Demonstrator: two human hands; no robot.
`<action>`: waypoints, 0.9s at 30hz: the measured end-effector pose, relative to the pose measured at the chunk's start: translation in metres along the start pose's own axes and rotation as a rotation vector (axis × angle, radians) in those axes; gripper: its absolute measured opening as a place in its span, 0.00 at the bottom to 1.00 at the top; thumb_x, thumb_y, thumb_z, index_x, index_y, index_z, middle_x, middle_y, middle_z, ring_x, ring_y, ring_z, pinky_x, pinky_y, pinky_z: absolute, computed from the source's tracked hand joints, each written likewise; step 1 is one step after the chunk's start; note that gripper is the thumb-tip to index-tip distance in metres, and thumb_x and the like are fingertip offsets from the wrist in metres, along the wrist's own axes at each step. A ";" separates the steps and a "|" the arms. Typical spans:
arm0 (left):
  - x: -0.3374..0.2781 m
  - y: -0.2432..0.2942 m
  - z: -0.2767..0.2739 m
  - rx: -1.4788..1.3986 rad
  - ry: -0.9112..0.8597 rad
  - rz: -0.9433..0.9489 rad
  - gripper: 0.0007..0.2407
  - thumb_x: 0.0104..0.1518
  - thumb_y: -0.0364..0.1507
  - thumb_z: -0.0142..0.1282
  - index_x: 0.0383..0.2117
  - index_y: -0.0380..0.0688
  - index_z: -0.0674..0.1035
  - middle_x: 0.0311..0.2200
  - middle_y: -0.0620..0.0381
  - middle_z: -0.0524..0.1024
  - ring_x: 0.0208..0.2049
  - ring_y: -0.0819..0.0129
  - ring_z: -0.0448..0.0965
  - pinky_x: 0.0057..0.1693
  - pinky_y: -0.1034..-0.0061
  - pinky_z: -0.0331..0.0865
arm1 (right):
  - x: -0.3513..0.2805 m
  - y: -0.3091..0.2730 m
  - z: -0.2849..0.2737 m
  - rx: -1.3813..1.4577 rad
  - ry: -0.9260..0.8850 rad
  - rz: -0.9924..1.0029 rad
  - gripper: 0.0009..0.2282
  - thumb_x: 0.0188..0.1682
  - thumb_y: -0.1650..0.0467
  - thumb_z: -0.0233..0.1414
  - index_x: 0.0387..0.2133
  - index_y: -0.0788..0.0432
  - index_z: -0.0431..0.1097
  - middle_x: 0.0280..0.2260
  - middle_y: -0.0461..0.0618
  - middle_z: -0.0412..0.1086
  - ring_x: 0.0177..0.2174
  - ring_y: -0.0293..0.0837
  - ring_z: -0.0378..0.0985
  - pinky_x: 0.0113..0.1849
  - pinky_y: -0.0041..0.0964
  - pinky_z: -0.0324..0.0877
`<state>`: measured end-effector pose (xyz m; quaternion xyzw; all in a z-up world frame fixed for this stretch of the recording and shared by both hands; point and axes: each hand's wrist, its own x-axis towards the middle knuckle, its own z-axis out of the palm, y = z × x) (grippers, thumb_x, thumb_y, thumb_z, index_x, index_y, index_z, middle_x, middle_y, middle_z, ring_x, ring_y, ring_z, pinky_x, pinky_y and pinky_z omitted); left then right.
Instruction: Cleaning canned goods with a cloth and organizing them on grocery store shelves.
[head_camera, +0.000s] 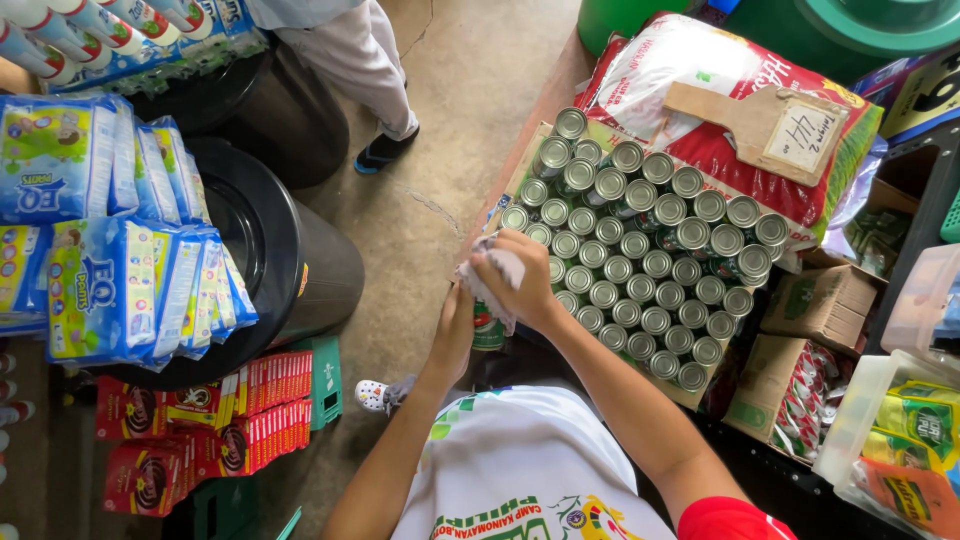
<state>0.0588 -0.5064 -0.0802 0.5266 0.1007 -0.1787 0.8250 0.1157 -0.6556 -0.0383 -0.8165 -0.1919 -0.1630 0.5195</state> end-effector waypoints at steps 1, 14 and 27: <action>-0.004 0.007 0.006 -0.006 0.014 -0.013 0.22 0.70 0.43 0.40 0.61 0.38 0.68 0.52 0.55 0.73 0.52 0.73 0.73 0.56 0.77 0.70 | -0.004 0.007 0.004 0.056 -0.042 0.127 0.05 0.50 0.70 0.61 0.29 0.61 0.76 0.27 0.52 0.67 0.26 0.46 0.70 0.31 0.37 0.64; -0.001 -0.001 -0.012 -0.041 0.040 0.141 0.17 0.67 0.38 0.43 0.60 0.51 0.63 0.52 0.60 0.70 0.53 0.74 0.74 0.54 0.76 0.75 | -0.011 -0.045 0.015 0.098 0.051 -0.163 0.28 0.46 0.60 0.63 0.55 0.63 0.64 0.55 0.62 0.65 0.52 0.60 0.72 0.53 0.49 0.70; -0.002 0.022 0.017 -0.157 -0.025 -0.030 0.21 0.69 0.42 0.43 0.59 0.39 0.69 0.46 0.59 0.75 0.45 0.77 0.76 0.50 0.79 0.72 | -0.016 0.015 0.029 0.802 0.183 0.631 0.13 0.55 0.66 0.57 0.31 0.68 0.71 0.30 0.49 0.73 0.29 0.42 0.72 0.33 0.37 0.69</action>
